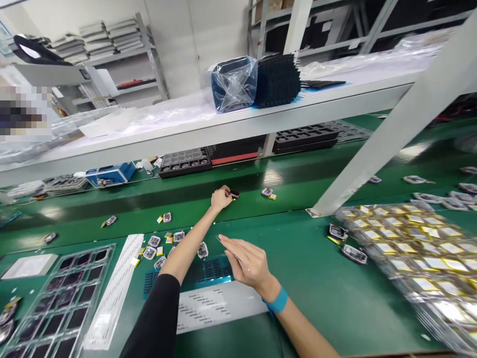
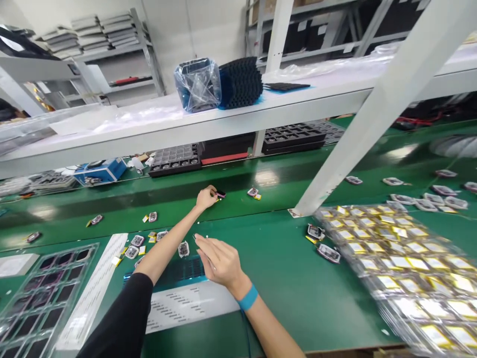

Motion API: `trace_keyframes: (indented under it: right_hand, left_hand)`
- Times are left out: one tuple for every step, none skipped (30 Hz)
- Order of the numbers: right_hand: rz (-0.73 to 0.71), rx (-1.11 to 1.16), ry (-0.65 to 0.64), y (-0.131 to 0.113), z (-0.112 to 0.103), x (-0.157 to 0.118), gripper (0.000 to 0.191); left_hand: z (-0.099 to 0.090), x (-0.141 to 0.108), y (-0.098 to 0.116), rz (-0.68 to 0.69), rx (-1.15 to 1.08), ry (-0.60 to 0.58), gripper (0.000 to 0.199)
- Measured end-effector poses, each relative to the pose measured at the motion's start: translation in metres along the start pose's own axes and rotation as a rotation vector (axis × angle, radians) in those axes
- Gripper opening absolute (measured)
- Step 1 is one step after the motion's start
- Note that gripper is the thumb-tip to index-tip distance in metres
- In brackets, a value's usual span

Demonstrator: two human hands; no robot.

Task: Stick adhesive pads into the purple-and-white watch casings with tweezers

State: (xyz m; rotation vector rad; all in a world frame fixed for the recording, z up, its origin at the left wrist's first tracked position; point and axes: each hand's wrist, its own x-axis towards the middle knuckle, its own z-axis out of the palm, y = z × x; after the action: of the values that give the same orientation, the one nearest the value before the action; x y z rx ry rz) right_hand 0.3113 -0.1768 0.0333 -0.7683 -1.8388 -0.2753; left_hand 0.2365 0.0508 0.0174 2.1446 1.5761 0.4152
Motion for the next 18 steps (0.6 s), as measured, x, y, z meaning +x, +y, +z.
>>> trace_keyframes:
  right_hand:
    - [0.0, 0.004, 0.002, 0.0, 0.0, 0.0, 0.046]
    - [0.003, 0.008, 0.004, 0.0, 0.001, -0.001, 0.044]
    - [0.005, 0.009, 0.008, 0.0, 0.001, -0.001, 0.044]
    - [0.008, 0.009, 0.009, 0.001, 0.001, -0.002, 0.043]
    - [0.013, 0.006, 0.008, 0.001, 0.001, -0.002, 0.043]
    - [0.017, 0.001, 0.005, 0.001, 0.0, -0.001, 0.042]
    - [0.022, -0.003, 0.0, 0.002, 0.0, -0.001, 0.041]
    - [0.03, -0.003, -0.003, 0.002, -0.001, 0.0, 0.039]
    - [0.039, -0.002, -0.004, 0.002, -0.002, 0.001, 0.036]
    - [0.047, 0.001, -0.006, 0.001, -0.003, 0.002, 0.033]
    - [0.052, 0.009, -0.008, 0.0, -0.003, 0.004, 0.03]
    - [0.054, 0.021, -0.013, -0.002, -0.003, 0.004, 0.028]
    - [0.053, 0.036, -0.022, -0.003, -0.002, 0.004, 0.027]
    - [0.047, 0.057, -0.034, -0.005, -0.002, 0.004, 0.028]
    - [0.048, 0.077, -0.046, -0.005, 0.0, 0.002, 0.029]
    - [0.069, 0.089, -0.069, -0.004, 0.001, -0.001, 0.029]
    - [0.096, 0.108, -0.099, -0.002, 0.004, -0.004, 0.029]
    - [0.131, 0.12, -0.117, 0.001, 0.007, -0.008, 0.028]
  left_hand:
    - [-0.001, 0.0, 0.001, 0.015, -0.019, -0.01, 0.036]
    - [-0.001, 0.0, 0.003, 0.029, -0.036, -0.023, 0.036]
    - [-0.002, 0.0, 0.005, 0.041, -0.055, -0.036, 0.036]
    - [-0.003, -0.001, 0.008, 0.046, -0.075, -0.047, 0.035]
    - [-0.005, -0.001, 0.011, 0.045, -0.101, -0.054, 0.035]
    - [-0.006, -0.003, 0.014, 0.035, -0.133, -0.055, 0.034]
    - [-0.007, -0.005, 0.018, 0.019, -0.173, -0.052, 0.034]
    - [-0.009, -0.008, 0.021, -0.003, -0.223, -0.048, 0.034]
    - [-0.011, -0.012, 0.023, -0.027, -0.283, -0.046, 0.035]
    - [-0.015, -0.018, 0.025, -0.05, -0.352, -0.045, 0.036]
    - [-0.019, -0.026, 0.025, -0.071, -0.429, -0.047, 0.037]
    - [-0.025, -0.035, 0.023, -0.087, -0.512, -0.049, 0.038]
    - [-0.032, -0.047, 0.019, -0.097, -0.597, -0.048, 0.038]
    - [-0.039, -0.062, 0.013, -0.102, -0.68, -0.044, 0.037]
    - [-0.046, -0.079, 0.005, -0.1, -0.755, -0.034, 0.033]
    - [-0.052, -0.098, -0.004, -0.097, -0.822, -0.017, 0.03]
    - [-0.056, -0.119, -0.014, -0.095, -0.876, -0.001, 0.031]
    - [-0.057, -0.14, -0.024, -0.093, -0.921, 0.01, 0.034]
